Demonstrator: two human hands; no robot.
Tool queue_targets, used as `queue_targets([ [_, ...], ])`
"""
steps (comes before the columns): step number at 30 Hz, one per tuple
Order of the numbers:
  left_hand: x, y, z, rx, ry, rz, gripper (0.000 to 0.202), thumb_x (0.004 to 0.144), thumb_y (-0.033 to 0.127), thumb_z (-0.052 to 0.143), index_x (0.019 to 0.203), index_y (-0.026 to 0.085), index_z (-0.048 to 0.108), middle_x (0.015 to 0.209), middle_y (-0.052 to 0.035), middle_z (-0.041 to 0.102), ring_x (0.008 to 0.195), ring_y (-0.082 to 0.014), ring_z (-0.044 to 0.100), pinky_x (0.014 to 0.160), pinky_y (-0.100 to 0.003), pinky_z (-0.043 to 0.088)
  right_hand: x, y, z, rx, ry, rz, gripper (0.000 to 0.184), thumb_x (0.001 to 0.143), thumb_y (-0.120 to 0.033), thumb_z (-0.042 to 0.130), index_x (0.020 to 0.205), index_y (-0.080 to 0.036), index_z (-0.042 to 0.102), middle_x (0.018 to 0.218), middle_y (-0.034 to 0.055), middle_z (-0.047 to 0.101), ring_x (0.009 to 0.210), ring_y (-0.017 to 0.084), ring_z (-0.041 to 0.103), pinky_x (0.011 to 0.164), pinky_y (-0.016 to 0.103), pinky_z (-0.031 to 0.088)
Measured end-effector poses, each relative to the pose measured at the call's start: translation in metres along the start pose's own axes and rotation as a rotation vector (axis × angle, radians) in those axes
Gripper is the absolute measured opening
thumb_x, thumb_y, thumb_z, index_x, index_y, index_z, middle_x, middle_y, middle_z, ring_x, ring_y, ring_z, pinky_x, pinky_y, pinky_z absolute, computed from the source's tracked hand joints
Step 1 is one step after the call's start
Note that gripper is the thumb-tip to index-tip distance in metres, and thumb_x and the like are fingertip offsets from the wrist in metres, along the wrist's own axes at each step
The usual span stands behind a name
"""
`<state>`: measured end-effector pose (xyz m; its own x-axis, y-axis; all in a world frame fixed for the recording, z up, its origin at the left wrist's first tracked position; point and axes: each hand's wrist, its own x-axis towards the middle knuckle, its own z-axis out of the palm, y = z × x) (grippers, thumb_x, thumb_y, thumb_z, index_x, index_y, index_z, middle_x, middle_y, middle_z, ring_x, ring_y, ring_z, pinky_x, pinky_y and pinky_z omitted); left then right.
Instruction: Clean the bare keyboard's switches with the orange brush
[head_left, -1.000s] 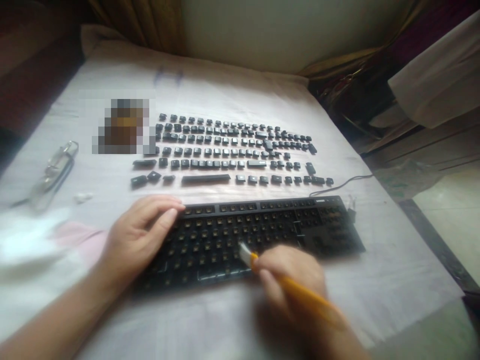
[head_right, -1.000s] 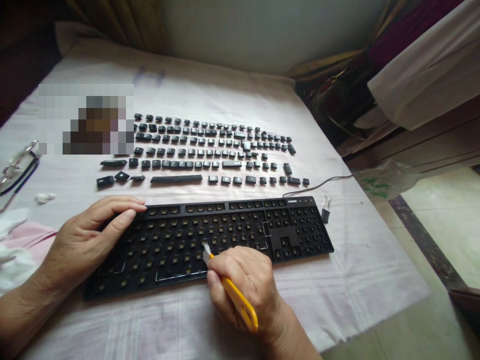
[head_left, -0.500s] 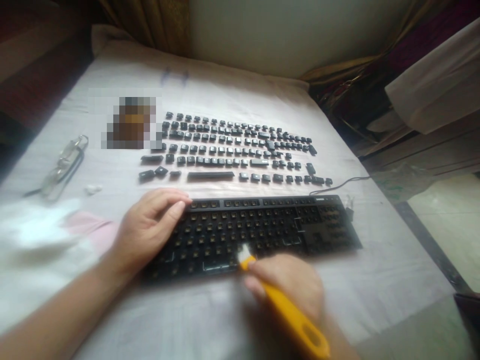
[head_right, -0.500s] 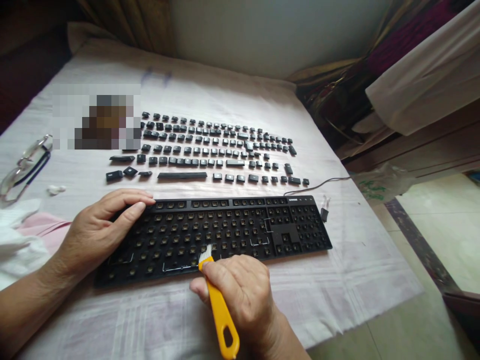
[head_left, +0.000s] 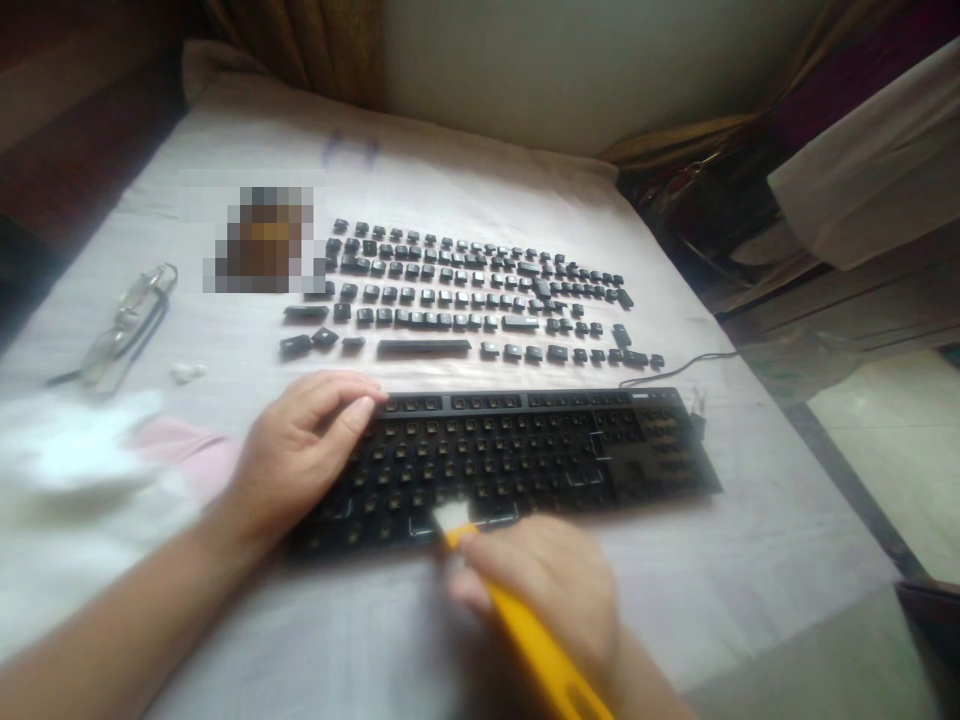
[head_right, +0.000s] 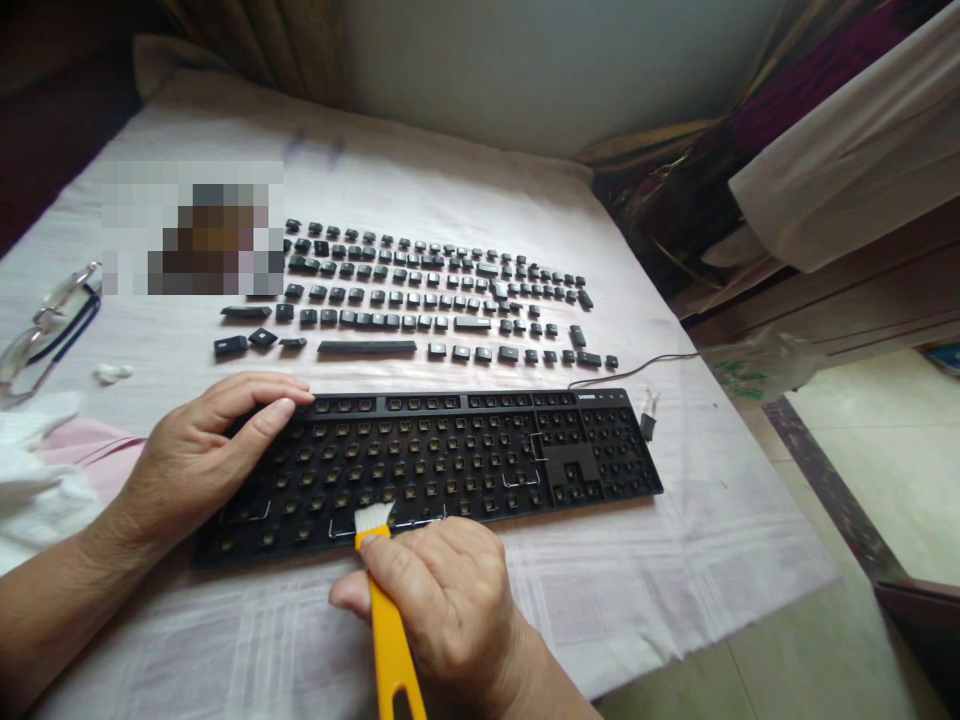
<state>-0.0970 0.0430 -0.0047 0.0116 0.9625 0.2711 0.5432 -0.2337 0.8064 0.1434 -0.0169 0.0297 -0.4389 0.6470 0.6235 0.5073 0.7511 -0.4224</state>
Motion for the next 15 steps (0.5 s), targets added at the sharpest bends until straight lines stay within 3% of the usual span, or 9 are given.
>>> queue_targets([
  [5,-0.001,-0.001,-0.001,-0.009,0.005,0.001,0.017,0.093,0.04,0.061,0.096,0.029,0.073,0.102,0.0016,0.076,0.101,-0.0186,0.068,0.099,-0.031,0.051,-0.005,-0.002,-0.007,0.024,0.075,0.06,0.021,0.107,-0.028,0.052,0.096,-0.016,0.067,0.065,0.0004,0.075,0.05,0.011,0.066,0.053,0.025,0.048],
  [10,-0.002,0.001,0.0,-0.013,0.012,-0.012,0.018,0.093,0.041,0.061,0.094,0.028,0.074,0.102,0.0009,0.076,0.1,-0.0196,0.068,0.1,-0.033,0.051,-0.009,0.004,-0.024,-0.169,-0.04,0.116,0.023,0.106,-0.028,0.054,0.092,-0.018,0.069,0.066,0.0017,0.076,0.053,0.012,0.068,0.056,0.024,0.051],
  [15,-0.001,0.002,0.001,-0.032,0.016,-0.048,0.019,0.093,0.041,0.06,0.095,0.028,0.074,0.102,-0.0004,0.075,0.102,-0.0212,0.068,0.101,-0.035,0.05,-0.012,0.005,-0.015,-0.135,-0.045,0.127,0.02,0.103,-0.023,0.055,0.087,-0.019,0.067,0.063,-0.0001,0.072,0.051,0.012,0.063,0.054,0.026,0.046],
])
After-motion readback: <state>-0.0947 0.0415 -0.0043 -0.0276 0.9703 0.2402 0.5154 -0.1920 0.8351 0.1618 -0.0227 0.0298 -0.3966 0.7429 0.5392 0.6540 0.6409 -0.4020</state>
